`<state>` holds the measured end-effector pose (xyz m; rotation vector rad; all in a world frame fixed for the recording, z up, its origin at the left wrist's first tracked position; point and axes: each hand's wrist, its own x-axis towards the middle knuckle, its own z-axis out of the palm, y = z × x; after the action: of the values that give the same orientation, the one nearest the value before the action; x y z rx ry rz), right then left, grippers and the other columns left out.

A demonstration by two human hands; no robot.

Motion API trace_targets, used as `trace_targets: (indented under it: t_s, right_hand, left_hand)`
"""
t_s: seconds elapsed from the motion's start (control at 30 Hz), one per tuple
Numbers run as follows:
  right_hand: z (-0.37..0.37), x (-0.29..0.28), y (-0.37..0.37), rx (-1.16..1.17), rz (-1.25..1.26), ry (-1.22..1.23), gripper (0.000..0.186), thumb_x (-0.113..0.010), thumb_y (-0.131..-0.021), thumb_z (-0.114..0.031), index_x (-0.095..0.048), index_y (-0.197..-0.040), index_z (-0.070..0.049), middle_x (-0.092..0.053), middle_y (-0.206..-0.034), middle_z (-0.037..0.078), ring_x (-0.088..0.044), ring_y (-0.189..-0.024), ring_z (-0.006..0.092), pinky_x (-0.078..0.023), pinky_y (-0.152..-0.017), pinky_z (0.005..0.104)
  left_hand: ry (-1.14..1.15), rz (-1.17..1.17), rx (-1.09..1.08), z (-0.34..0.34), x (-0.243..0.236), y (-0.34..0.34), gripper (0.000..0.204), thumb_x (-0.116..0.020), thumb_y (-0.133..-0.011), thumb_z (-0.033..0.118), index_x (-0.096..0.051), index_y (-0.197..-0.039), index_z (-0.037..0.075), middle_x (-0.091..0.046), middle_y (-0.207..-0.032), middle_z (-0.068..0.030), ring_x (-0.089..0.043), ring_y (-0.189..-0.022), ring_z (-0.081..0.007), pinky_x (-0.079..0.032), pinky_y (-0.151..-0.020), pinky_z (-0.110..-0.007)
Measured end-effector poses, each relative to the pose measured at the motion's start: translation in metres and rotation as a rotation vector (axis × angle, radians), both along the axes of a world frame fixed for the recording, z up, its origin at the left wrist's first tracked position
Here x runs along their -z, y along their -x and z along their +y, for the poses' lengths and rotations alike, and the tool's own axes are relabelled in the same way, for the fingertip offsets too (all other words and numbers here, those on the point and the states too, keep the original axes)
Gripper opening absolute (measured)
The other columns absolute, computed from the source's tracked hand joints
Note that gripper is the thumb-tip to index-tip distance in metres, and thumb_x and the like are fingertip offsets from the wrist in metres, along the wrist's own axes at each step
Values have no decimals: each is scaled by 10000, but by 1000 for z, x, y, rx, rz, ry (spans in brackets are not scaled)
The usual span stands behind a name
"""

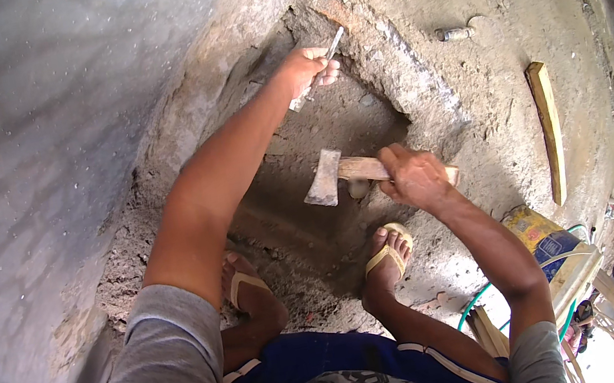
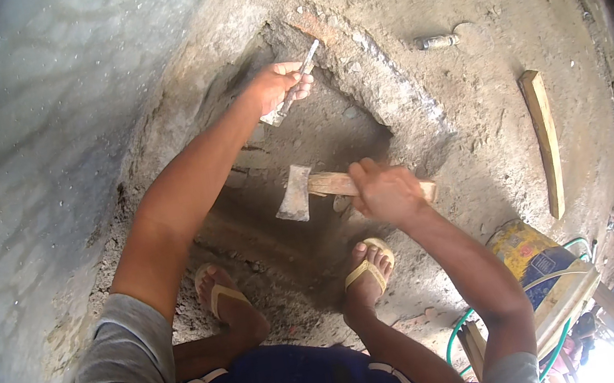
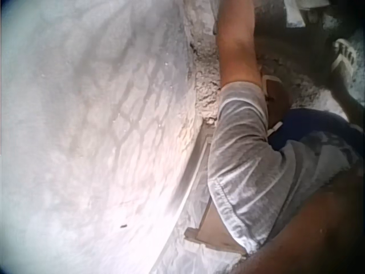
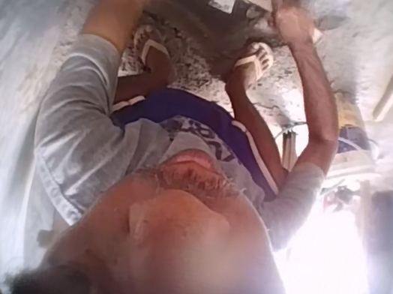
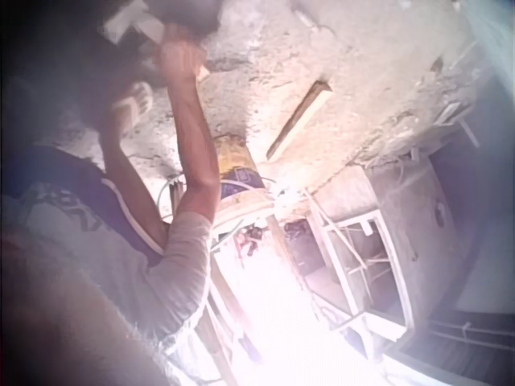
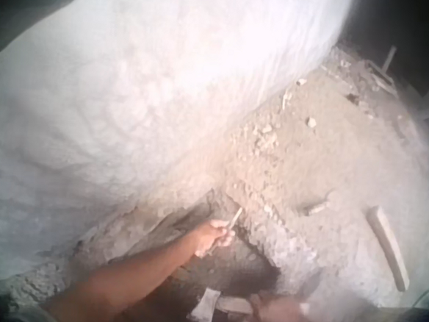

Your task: The person uses a hammer and a small metal rod to chip away at concrete around a pipe in a floor cutout, then uses a trowel to apply and smooth cement over the area.

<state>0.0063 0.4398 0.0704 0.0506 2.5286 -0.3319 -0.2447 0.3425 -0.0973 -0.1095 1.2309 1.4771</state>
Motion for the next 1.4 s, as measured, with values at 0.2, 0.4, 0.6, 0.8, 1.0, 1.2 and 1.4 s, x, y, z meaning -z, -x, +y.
trace_targets:
  t_s: [0.2,0.4,0.6,0.8,1.0,1.2,1.4]
  right_hand:
    - [-31,35,23,-348,69,95,398,-720,-828,-359,-541,-1012,-55,-612,-935,123,-677,-828,288,-574,-680,415]
    - [-7,46,61,74,-63,-74,299,-568,-931,-306,-570,-1111,-68,-678,-1031,121,-699,-897,304,-564,-774,428]
    - [-24,33,44,-251,-124,48,338,-611,-906,-318,-564,-1121,-61,-657,-1084,145,-682,-954,321,-551,-806,423]
    - [-9,42,48,118,-49,-22,355,-657,-875,-338,-580,-1036,-32,-666,-991,162,-690,-883,325,-555,-776,442]
    - [-25,42,34,-152,-57,116,360,-687,-853,-331,-578,-1045,-46,-668,-999,155,-684,-915,315,-546,-794,444]
    - [-12,41,35,48,-46,93,348,-689,-856,-320,-584,-1040,-44,-661,-1015,166,-681,-912,333,-541,-806,439]
    - [-12,33,30,40,-75,94,352,-690,-858,-316,-583,-1035,-31,-658,-1010,174,-680,-904,347,-541,-811,437]
  left_hand:
    - [26,30,110,4,-6,9,384,-444,-998,-49,-440,-1377,-111,-628,-1137,-194,-661,-942,-244,-609,-880,-367]
    - [52,17,133,8,-10,8,389,-455,-991,-54,-434,-1373,-121,-590,-1181,-203,-644,-989,-252,-613,-898,-384]
    - [60,42,191,8,-7,10,389,-454,-994,-51,-443,-1380,-98,-607,-1155,-192,-648,-974,-256,-616,-874,-376]
    - [55,43,171,9,4,11,335,-429,-995,-64,-496,-1321,-100,-608,-1125,-181,-651,-962,-252,-613,-880,-402]
    - [-19,-15,182,13,12,4,324,-397,-1003,-63,-493,-1313,-85,-590,-1033,-139,-609,-859,-223,-605,-865,-398]
    - [-138,-88,108,6,18,0,290,-434,-1026,24,-518,-1294,-47,-569,-913,-38,-498,-725,-94,-430,-606,-247]
    - [-91,-133,47,4,7,7,208,-469,-1025,53,-522,-1215,-13,-555,-867,-31,-475,-659,-83,-424,-555,-222]
